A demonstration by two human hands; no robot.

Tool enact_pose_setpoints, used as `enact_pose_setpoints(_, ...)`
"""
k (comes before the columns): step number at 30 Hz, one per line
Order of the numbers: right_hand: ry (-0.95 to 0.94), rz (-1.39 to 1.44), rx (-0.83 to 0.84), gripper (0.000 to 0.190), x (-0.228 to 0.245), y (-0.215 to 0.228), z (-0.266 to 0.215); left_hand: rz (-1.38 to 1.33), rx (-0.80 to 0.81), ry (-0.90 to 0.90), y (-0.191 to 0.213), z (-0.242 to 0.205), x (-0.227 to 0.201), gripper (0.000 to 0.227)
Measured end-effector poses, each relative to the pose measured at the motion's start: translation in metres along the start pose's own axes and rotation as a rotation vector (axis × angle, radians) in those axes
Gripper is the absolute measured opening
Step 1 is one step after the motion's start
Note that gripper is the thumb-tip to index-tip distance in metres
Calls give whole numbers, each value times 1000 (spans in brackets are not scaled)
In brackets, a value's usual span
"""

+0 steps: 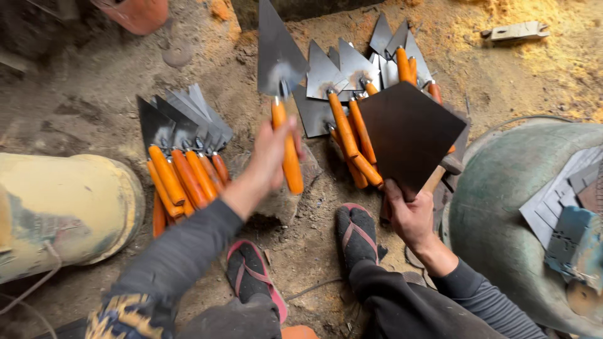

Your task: The person repeatedly sharpens the edges of multiple trowels using a flat metal file. They hold each trowel by its wooden handle and file the blade against a stone block, then place the sharpened trowel into a growing pile on the floor.

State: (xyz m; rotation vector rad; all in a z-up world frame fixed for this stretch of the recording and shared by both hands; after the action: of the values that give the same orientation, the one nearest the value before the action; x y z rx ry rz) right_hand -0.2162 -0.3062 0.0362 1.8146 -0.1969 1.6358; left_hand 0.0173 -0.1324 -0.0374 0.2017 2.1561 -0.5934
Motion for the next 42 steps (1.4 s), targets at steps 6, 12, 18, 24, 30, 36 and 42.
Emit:
enact_pose_setpoints(6, -45, -125, 340, 41, 36, -27, 12, -177, -31, 207, 7, -103, 50, 28)
enact_pose_setpoints(12, 506, 94, 47, 22, 40, -36, -2, -265, -17, 199, 7, -96, 59, 25)
enact_pose_setpoints(18, 108, -546, 415, 22, -18, -75, 18, -25, -17, 204, 12, -86, 65, 16)
enact_pose_setpoints(24, 325, -183, 304, 7, 7, -37, 7, 1021, 64, -361, 60, -81, 9, 27)
enact_pose_setpoints(30, 328, -133, 305, 7, 37, -20, -4, 1674, 323, -338, 84, -76, -48, 29)
enact_pose_setpoints(36, 705, -538, 417, 11, 14, -30, 21, 1781, 391, -489, 68, -69, -70, 29)
enact_pose_setpoints(42, 569, -345, 430, 19, 0, -18, 26, 1822, 447, -651, 69, -59, -72, 20)
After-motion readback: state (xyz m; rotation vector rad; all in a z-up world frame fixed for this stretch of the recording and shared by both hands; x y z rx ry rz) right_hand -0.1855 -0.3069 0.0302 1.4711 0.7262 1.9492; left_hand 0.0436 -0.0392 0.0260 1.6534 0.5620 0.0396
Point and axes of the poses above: each hand's wrist, its own z-axis towards the middle knuckle, its own y-axis out of the back of the hand, x = y × z, the point moved 2 cm from there along z, towards the middle knuckle, and after that the axes turned 2 degrees about y, right-handed, at the moved point
